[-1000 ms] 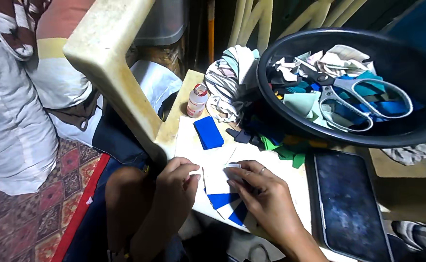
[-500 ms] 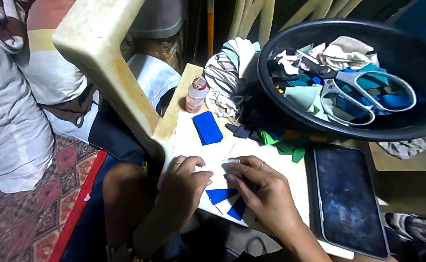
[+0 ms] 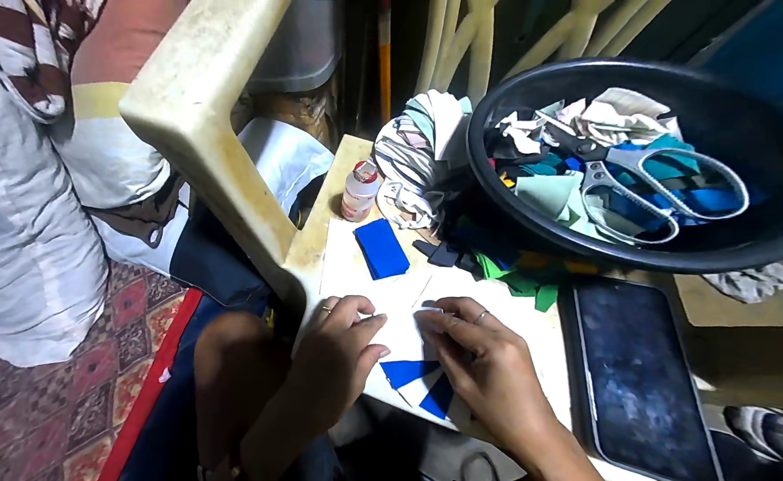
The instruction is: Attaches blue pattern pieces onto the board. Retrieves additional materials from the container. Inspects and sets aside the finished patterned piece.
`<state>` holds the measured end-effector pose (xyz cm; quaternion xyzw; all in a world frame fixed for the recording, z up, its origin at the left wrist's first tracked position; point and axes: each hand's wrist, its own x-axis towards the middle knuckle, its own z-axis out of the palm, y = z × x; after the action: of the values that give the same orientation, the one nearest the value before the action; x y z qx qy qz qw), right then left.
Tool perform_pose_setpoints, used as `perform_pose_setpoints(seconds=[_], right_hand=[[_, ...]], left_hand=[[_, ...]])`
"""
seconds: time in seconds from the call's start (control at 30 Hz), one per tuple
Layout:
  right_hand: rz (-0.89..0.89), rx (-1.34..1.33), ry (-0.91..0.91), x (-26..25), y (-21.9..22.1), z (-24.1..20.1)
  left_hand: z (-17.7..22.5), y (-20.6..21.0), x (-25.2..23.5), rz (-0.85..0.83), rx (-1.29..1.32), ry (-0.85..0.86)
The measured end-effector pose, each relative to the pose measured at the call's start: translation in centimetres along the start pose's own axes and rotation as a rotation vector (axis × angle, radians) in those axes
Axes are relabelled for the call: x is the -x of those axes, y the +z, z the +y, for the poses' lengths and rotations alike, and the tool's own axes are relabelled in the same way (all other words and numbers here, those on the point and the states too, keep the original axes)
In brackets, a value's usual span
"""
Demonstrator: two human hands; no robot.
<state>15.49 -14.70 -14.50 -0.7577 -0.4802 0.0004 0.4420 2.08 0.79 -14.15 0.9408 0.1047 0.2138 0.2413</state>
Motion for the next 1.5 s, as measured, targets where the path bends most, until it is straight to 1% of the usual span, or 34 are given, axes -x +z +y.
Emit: perform_pose_setpoints(seconds=[0.57,0.7,0.73,0.83,0.97,1.07,1.13,1.2,1.27,1.37,1.43,1.5], right_hand=[[0.018,0.025,0.006,0.0,0.2,-0.1],[0.105,0.177,-0.106,0.2,0.5,-0.4],[0.083,0.228,-0.137,0.4,0.6,-0.6],[-0.089,0.382,-0.21,1.7,1.5,-1.1],[-0.169,0.444,-0.229,3.0,2.8,-0.1],[-0.178,0.434,-0.219,3.1,2.9,-0.1],[-0.19,0.406,-0.21,3.0,2.8,-0.2],[-0.197,0.385,-0.206,3.0,2.8,-0.4],[-0.208,0.376,-0.202,2.9,2.6,-0.5],[-0.241,0.372,-0.189,2.8,2.5,-0.7],[-0.25,0.378,-0.184,2.9,2.5,-0.7],[-0.266,0.363,-0.173,2.8,2.4,-0.8]], left_hand=[[-0.1,-0.1,0.0,0.005,0.008,-0.012],[-0.2,0.1,0.1,0.02,0.007,-0.006],[-0.2,0.1,0.1,0.026,0.004,-0.003],[-0.3,0.3,0.0,0.04,-0.003,0.009],[-0.7,0.1,-0.1,0.037,0.023,0.026],[-0.2,-1.0,-1.4,-0.04,0.083,-0.016],[0.6,-1.3,-3.4,-0.052,0.075,0.013],[1.6,-1.2,-5.8,-0.129,0.079,0.059],[2.9,-1.0,-8.4,-0.295,0.061,0.051],[4.7,-0.8,-11.8,-0.597,-0.062,-0.053],[5.4,-0.4,-13.1,-0.718,-0.148,-0.112],[5.9,-0.3,-13.9,-0.781,-0.202,-0.161]])
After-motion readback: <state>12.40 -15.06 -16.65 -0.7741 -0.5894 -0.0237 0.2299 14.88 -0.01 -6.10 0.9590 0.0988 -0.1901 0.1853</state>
